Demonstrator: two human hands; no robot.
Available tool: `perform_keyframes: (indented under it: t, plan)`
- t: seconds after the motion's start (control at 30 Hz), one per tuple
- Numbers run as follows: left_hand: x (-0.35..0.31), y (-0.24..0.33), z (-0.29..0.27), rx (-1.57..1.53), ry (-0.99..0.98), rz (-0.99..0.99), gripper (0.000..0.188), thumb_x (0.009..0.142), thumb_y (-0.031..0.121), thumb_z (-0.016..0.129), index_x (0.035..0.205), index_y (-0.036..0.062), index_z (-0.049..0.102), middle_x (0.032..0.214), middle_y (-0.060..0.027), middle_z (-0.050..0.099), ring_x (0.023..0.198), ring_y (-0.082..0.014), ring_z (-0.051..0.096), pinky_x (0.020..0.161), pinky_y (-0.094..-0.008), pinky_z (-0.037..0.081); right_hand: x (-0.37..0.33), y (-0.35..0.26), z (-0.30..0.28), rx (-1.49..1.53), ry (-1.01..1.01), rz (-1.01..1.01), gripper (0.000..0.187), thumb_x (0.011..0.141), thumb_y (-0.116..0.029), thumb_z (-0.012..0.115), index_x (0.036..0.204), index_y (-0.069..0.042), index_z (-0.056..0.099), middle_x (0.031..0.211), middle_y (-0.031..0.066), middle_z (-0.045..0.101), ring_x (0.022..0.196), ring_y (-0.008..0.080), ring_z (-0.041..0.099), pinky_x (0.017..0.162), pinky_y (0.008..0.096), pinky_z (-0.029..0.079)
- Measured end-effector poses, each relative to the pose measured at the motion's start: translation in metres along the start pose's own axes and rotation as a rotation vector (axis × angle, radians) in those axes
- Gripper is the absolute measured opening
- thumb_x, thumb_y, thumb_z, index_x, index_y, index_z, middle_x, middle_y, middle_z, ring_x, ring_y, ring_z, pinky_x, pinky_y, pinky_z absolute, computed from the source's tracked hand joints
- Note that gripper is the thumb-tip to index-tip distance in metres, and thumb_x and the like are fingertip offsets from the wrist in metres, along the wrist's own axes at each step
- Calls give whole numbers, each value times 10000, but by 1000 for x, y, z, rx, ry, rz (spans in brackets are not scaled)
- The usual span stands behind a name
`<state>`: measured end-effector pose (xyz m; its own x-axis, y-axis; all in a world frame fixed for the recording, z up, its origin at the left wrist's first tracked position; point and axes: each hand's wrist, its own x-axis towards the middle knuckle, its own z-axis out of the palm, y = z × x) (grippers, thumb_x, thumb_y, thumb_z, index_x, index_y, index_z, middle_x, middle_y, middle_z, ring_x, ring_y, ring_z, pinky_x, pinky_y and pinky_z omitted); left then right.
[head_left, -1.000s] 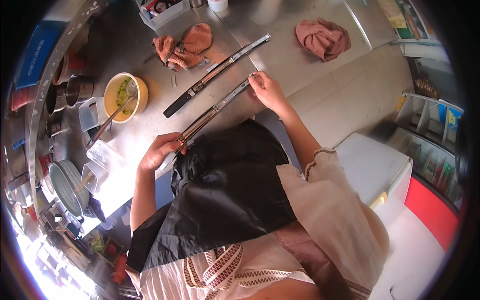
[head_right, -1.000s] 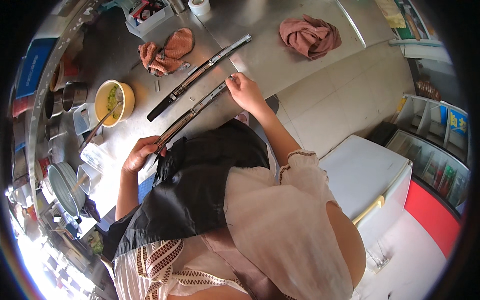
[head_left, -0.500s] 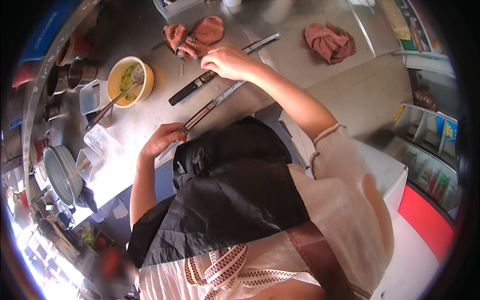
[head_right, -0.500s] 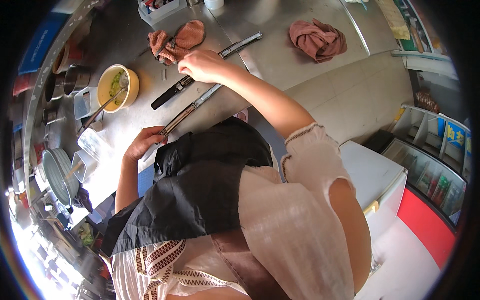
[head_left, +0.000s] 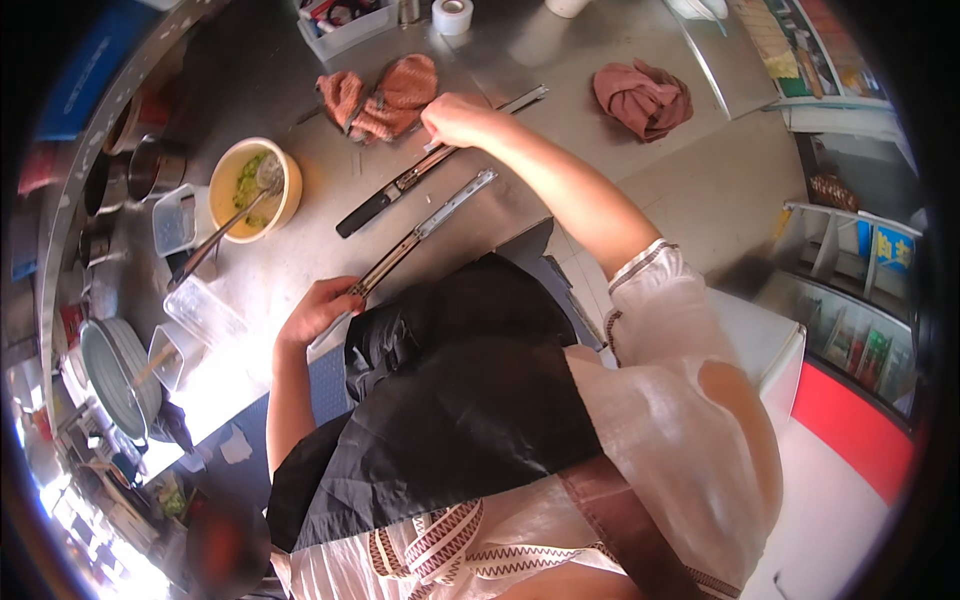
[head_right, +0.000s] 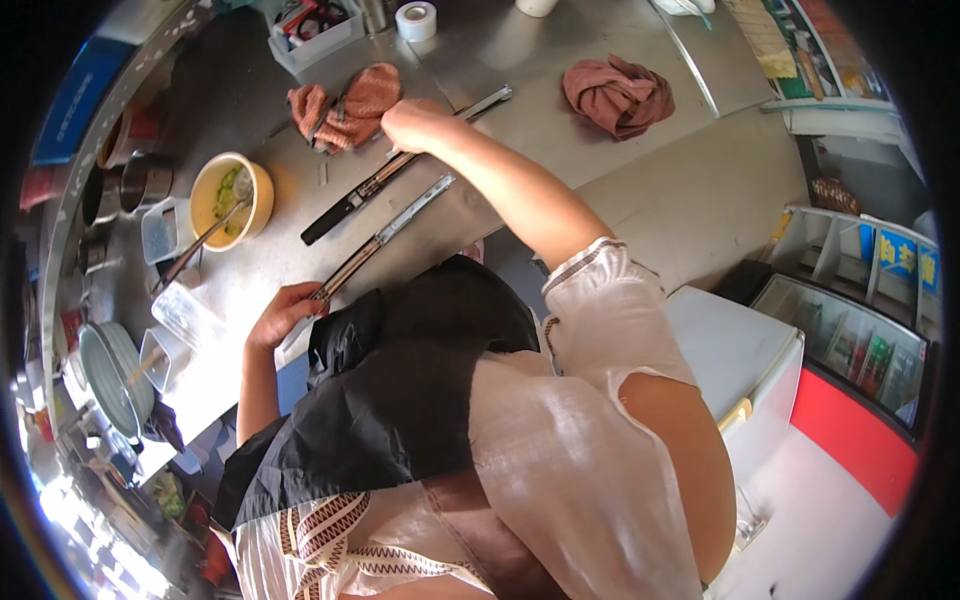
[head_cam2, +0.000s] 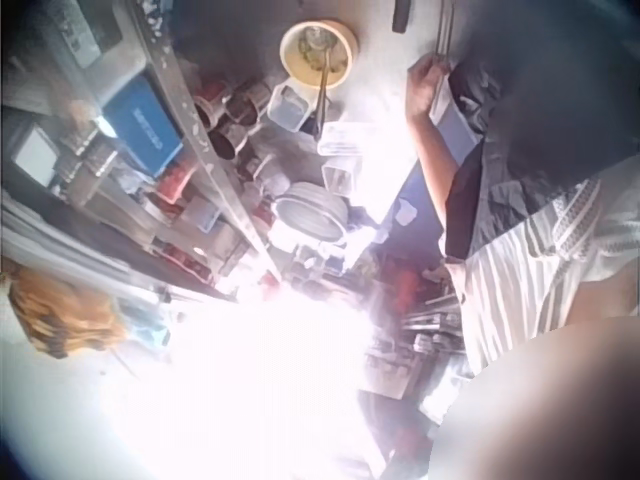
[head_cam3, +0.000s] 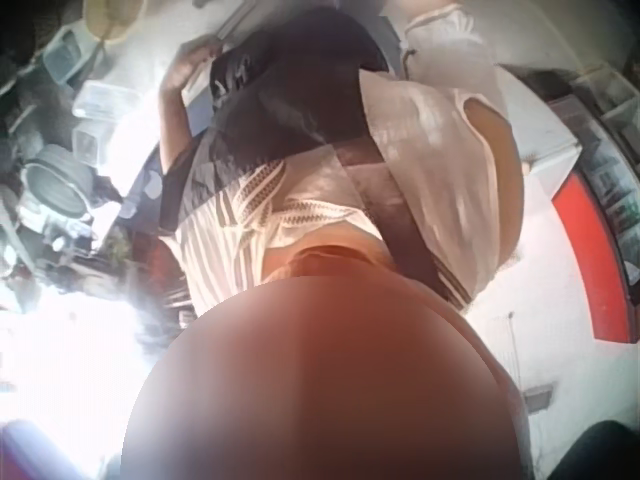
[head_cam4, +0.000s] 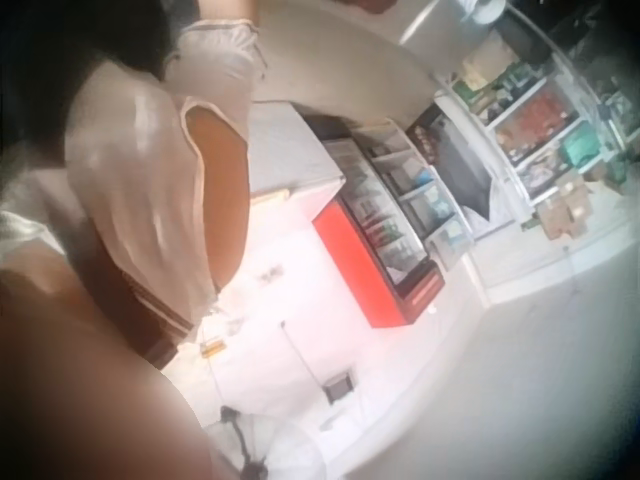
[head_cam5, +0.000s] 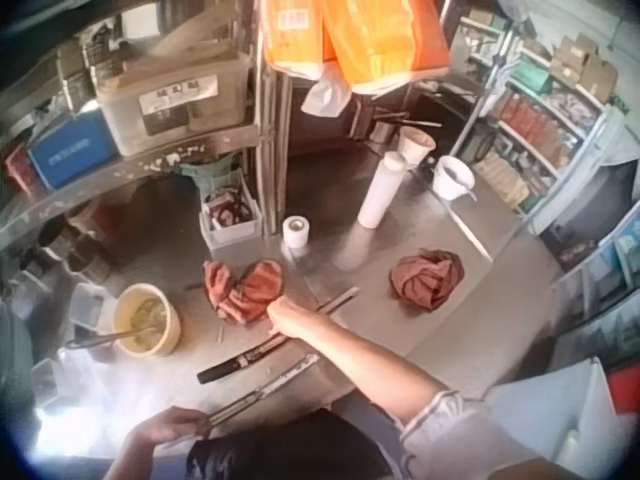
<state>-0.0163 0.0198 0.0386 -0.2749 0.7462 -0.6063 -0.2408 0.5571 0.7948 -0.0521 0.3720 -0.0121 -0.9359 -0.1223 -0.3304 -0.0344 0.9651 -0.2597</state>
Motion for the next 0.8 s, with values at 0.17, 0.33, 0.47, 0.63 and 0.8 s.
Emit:
perform_keyframes:
  t: [0.17, 0.33, 0.47, 0.63, 0.8]
  plan:
    - [-2, 3, -3, -24, 1, -47, 237, 753, 180, 542, 873, -20, 588, 742, -19, 551, 754, -108, 491, 752, -244, 393, -4, -3, -2, 164, 110, 64, 144, 768, -181, 655, 791, -45, 613, 766, 154, 636, 754, 299, 629, 644, 393, 500]
    - [1, 5, -2, -71, 8, -47, 222, 760, 180, 539, 857, -14, 584, 731, -12, 548, 743, -108, 491, 744, -241, 391, -38, 0, -30, 813, 344, 241, 119, 849, -130, 576, 813, -20, 548, 701, 95, 627, 613, 168, 631, 549, 309, 469]
    - [4, 4, -2, -52, 10, -42, 209, 764, 179, 539, 842, -10, 580, 728, -10, 549, 736, -105, 490, 735, -238, 390, -89, 17, -15, 1361, 360, 211, 162, 889, -86, 521, 1015, 0, 574, 813, 66, 627, 656, 119, 606, 563, 237, 463]
    - [10, 6, -3, -54, -8, -40, 192, 767, 170, 535, 823, -10, 570, 723, -15, 551, 737, -101, 497, 740, -237, 393, -156, 40, 32, 2051, 359, 289, 279, 902, -100, 503, 1160, 6, 520, 942, 76, 604, 810, 122, 577, 670, 243, 462]
    - [12, 14, -3, -35, -13, -58, 168, 777, 152, 528, 814, -8, 564, 721, -21, 556, 739, -104, 506, 745, -241, 397, -177, 39, 54, 1953, 428, 401, 227, 883, -80, 532, 1065, 50, 572, 926, 86, 603, 804, 117, 566, 681, 234, 463]
